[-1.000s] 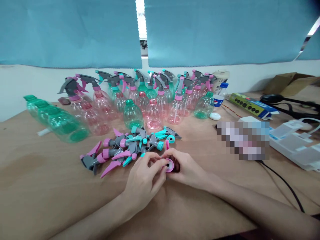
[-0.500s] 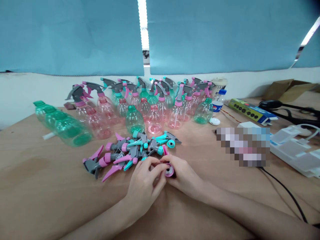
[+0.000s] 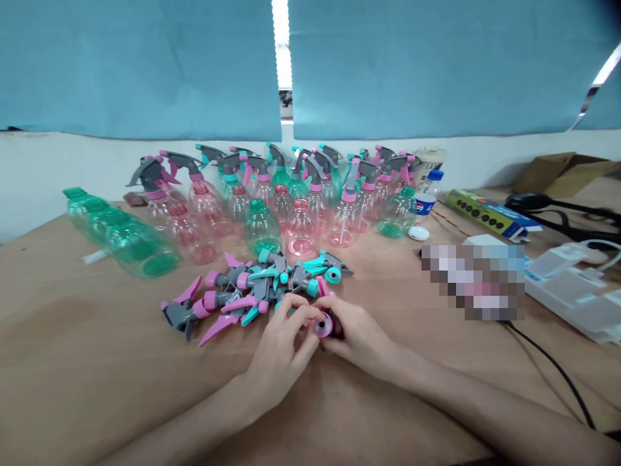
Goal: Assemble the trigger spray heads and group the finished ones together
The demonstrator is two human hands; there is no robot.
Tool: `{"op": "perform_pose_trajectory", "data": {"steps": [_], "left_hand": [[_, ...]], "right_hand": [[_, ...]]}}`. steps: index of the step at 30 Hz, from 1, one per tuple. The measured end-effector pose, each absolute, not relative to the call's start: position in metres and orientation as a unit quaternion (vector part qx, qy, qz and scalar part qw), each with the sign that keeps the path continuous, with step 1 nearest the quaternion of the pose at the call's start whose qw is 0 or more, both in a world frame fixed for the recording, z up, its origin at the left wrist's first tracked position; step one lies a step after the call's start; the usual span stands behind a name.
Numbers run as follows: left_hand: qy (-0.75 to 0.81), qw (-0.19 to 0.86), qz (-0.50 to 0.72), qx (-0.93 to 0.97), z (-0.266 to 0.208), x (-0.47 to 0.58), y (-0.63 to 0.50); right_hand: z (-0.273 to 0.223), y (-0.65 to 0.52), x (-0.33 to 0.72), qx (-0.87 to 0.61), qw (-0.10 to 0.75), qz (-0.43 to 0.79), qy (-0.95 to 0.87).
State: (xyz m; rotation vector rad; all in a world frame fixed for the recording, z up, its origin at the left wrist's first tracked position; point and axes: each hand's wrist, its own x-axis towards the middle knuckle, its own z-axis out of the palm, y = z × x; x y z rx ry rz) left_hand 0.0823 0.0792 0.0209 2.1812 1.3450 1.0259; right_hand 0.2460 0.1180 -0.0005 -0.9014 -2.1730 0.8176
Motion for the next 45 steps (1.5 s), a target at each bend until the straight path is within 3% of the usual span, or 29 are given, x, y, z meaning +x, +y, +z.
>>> {"op": "perform_pose_trajectory", "data": {"steps": [16,32,45], "left_hand": [[0.459,0.216,0.368,0.78,0.022,0.083,0.082],[0.428,0.104,0.212,0.872,0.035,0.073,0.09],[0.383,0.08,0.176,0.903,0.037,0.061,0.099]], "right_hand": [[0.002,0.117,0.248,-0.314,0.325,0.32,-0.833],[-0.003,0.118,0.249,-0.325,0.337,0.328,-0.821],[-0.001,0.118,0.25,-0.331,0.344,0.335,-0.812]]}}
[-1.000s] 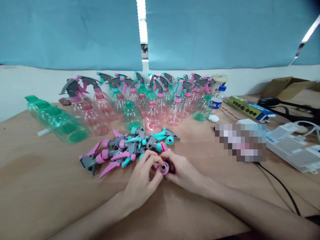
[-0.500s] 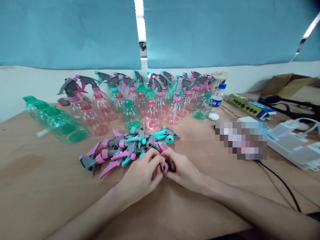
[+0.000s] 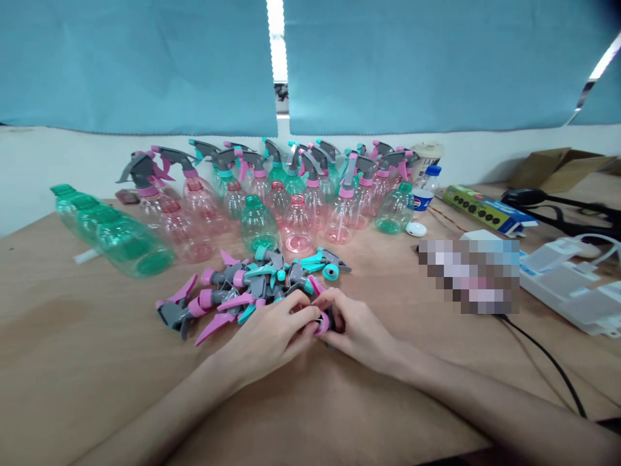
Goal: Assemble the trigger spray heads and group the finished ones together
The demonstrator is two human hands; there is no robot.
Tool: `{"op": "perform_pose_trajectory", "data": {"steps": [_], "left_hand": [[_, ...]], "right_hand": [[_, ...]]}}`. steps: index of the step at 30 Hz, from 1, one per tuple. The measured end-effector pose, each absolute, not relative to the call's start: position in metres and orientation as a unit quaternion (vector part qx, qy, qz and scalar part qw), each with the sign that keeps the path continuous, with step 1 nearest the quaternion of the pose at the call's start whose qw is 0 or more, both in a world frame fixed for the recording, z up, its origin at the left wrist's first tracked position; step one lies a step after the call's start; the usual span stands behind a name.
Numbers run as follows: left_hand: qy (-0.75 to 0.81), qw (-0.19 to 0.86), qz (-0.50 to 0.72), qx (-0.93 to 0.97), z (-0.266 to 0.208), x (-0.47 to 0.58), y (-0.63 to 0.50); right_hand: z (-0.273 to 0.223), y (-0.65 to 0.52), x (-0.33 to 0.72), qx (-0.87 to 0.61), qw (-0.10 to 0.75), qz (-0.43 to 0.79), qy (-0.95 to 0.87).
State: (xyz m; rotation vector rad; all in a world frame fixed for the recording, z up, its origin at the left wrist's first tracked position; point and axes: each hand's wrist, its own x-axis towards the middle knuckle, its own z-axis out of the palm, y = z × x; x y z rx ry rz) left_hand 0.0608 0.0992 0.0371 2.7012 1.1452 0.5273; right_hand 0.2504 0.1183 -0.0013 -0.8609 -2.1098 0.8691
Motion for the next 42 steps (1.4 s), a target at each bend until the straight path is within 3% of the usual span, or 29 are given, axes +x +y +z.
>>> {"op": "perform_pose_trajectory", "data": {"steps": [8,16,22,42], "left_hand": [[0.471,0.107,0.3,0.823,0.019,0.07,0.088],[0.35,0.015,0.425,0.834,0.017,0.071,0.078],[0.389,0.076,0.438,0.807,0.015,0.067,0.086],[0.306,0.032,0.395,0.866,0.019,0.07,0.086]], "right_hand": [[-0.004,0.12,0.251,-0.329,0.336,0.337,-0.815],[-0.004,0.131,0.259,-0.339,0.382,0.379,-0.772],[-0.003,0.126,0.258,-0.315,0.356,0.386,-0.791],[0.004,0.123,0.259,-0.288,0.388,0.285,-0.828]]}}
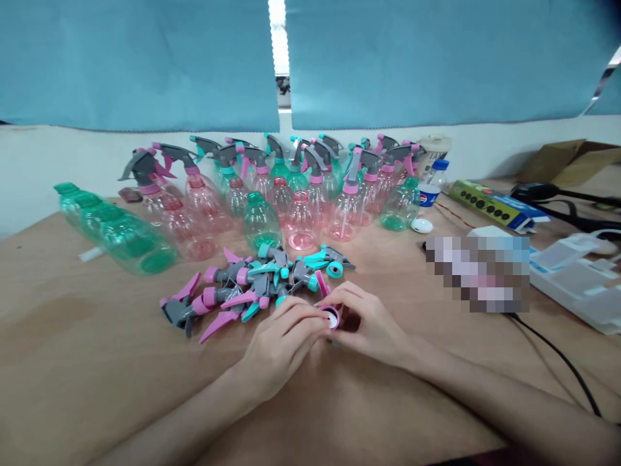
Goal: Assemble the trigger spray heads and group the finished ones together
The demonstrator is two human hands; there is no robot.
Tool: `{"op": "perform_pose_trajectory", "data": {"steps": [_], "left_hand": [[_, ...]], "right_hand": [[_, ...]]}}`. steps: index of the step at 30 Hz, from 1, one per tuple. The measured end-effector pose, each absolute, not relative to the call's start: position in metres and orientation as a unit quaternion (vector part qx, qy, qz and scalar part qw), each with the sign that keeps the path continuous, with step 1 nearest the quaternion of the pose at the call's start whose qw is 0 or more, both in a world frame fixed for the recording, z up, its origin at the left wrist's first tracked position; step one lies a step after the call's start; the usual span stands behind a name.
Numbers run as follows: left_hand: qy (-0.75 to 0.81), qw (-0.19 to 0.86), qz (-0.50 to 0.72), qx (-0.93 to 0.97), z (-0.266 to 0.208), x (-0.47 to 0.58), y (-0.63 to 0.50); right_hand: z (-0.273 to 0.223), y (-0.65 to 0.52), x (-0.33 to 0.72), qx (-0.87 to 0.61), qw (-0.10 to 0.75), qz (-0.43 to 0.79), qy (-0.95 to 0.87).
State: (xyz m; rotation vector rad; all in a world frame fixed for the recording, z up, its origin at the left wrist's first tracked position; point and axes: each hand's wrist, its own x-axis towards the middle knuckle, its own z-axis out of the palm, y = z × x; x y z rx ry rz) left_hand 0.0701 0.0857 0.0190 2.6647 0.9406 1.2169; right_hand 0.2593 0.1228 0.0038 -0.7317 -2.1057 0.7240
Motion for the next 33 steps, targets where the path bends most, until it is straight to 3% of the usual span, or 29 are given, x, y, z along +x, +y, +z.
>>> {"op": "perform_pose_trajectory", "data": {"steps": [18,33], "left_hand": [[0.353,0.09,0.409,0.837,0.0243,0.0731,0.0835],[0.352,0.05,0.407,0.841,0.0267,0.0723,0.0861]], "right_hand": [[0.0032,0.1229,0.2597,-0.297,0.386,0.326,-0.81],[0.002,0.1223,0.2603,-0.295,0.391,0.326,-0.809]]}}
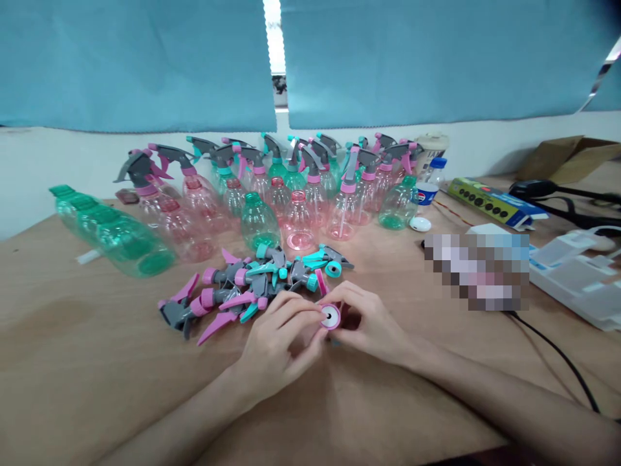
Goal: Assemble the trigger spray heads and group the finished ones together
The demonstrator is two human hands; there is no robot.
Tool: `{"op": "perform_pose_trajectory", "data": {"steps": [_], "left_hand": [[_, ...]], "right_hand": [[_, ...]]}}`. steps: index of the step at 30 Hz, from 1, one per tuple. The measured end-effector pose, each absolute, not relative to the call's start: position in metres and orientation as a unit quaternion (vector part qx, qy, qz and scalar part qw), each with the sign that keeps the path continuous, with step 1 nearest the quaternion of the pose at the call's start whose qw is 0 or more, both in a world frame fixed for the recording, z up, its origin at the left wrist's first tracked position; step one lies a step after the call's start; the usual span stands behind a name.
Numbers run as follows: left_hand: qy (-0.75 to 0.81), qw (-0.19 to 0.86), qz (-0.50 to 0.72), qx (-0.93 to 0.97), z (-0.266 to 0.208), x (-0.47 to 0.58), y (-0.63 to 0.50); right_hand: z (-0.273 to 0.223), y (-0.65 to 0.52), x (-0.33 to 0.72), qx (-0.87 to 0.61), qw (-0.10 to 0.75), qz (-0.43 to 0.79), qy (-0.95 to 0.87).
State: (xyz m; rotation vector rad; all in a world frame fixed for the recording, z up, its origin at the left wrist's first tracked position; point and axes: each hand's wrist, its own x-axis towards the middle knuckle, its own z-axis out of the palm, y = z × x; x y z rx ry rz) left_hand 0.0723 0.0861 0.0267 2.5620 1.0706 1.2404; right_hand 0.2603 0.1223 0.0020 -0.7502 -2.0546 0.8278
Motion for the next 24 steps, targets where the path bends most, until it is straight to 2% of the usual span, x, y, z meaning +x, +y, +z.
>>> {"op": "perform_pose_trajectory", "data": {"steps": [8,18,24], "left_hand": [[0.385,0.036,0.412,0.825,0.025,0.069,0.086],[0.502,0.102,0.367,0.776,0.023,0.079,0.08],[0.506,0.082,0.35,0.784,0.024,0.078,0.079]], "right_hand": [[0.003,0.121,0.259,-0.302,0.385,0.297,-0.82],[0.001,0.119,0.26,-0.277,0.39,0.2,-0.855],[-0.003,0.12,0.259,-0.27,0.401,0.167,-0.859]]}}
